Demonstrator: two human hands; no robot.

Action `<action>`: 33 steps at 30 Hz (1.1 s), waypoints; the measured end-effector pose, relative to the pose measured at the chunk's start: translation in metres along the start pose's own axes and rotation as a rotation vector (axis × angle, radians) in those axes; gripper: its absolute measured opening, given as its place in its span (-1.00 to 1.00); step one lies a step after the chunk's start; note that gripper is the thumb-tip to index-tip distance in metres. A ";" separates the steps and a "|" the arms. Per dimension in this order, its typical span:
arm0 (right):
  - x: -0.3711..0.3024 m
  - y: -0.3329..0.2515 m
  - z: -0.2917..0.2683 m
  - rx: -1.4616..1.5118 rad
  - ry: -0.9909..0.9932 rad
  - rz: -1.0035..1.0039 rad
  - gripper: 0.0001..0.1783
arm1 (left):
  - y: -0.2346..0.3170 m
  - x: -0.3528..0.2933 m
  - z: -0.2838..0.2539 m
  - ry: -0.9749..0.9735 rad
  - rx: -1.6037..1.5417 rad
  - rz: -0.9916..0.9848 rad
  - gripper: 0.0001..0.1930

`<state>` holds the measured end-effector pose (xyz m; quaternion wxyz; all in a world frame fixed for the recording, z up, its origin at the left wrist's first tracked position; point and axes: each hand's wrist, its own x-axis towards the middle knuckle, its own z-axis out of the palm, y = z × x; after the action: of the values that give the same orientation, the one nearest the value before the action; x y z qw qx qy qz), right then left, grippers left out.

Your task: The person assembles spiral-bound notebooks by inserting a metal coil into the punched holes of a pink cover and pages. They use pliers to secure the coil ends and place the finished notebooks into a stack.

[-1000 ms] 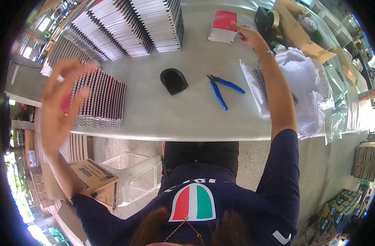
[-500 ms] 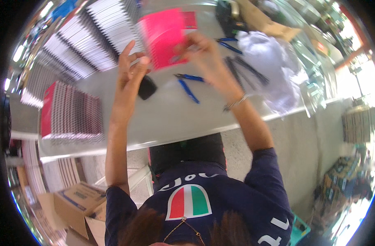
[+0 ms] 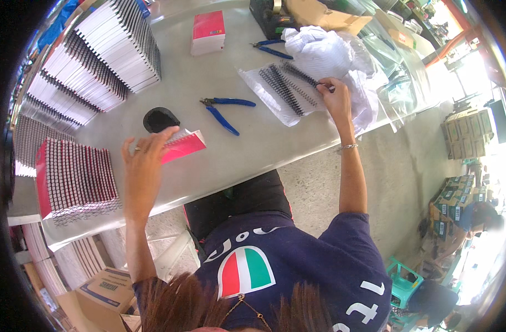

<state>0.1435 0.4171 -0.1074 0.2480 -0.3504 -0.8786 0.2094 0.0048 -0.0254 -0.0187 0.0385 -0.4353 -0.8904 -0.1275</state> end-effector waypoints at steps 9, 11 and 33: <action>-0.006 -0.011 -0.002 -0.026 -0.011 -0.053 -0.74 | 0.014 -0.021 0.037 0.182 0.019 -0.079 -0.59; -0.005 -0.009 -0.004 -0.009 0.037 0.007 -0.72 | 0.017 -0.021 0.044 0.235 0.001 -0.109 -0.67; -0.049 -0.163 -0.014 1.482 -0.279 -0.035 -0.74 | 0.034 0.001 0.087 0.605 -0.141 -0.338 -0.47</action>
<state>0.0994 0.2759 -0.0227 0.3084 -0.0480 -0.5363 0.7842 0.0347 0.0178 -0.0955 0.2487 -0.2259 -0.8872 -0.3163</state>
